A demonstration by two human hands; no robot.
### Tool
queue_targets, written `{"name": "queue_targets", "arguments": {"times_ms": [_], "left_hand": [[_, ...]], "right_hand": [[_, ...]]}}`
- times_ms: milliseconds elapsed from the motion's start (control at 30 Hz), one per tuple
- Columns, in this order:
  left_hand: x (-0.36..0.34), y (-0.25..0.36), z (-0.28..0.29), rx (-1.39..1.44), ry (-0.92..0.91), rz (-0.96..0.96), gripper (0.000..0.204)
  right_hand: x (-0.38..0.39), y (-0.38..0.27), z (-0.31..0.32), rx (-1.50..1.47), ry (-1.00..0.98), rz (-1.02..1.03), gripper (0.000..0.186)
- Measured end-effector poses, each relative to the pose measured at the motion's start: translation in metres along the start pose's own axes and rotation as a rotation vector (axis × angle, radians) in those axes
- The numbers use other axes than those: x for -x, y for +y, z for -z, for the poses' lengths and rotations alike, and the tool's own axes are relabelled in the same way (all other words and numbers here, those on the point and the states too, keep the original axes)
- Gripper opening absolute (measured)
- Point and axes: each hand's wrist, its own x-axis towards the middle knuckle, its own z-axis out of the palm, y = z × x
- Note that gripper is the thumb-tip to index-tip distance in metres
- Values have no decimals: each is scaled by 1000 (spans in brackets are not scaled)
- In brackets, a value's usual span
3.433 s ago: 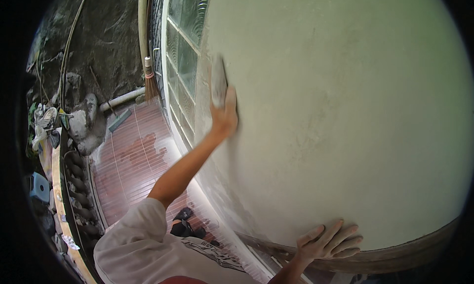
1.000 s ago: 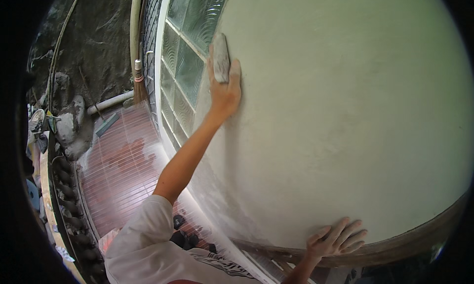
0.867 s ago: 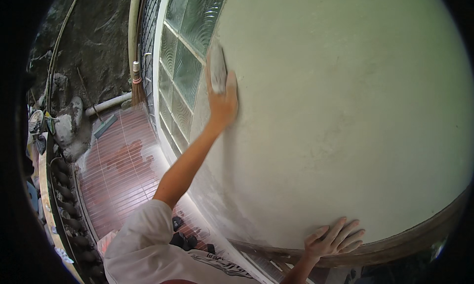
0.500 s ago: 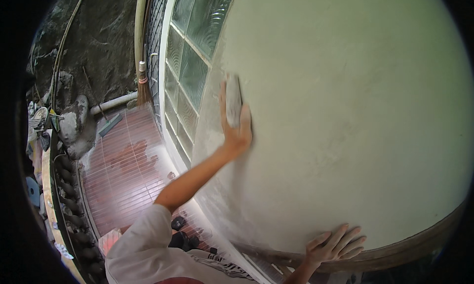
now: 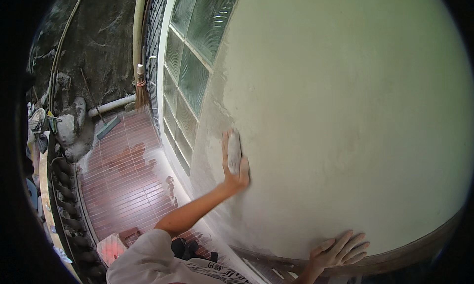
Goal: The person smooths a freshly plastered wall using a small rectangular trowel. They repeatedly rub the trowel over the wall surface in vertical and horizontal strokes, occasionally switching the tool between hands and using the other hand to feel the surface.
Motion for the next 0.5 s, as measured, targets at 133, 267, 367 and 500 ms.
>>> {"name": "queue_targets", "arguments": {"times_ms": [133,267,367,500], "left_hand": [[-8,-1,-2,-53,-34,53,62],[-119,-14,-15,-9,84,-66,60],[-196,-18,-20,-105,116,-92,60],[-204,-22,-15,-167,52,-141,58]], "right_hand": [[1,2,-1,-9,-5,7,51],[1,2,-1,-27,-6,15,51],[3,1,1,-42,-26,-9,51],[10,2,1,-80,-78,-36,52]]}}
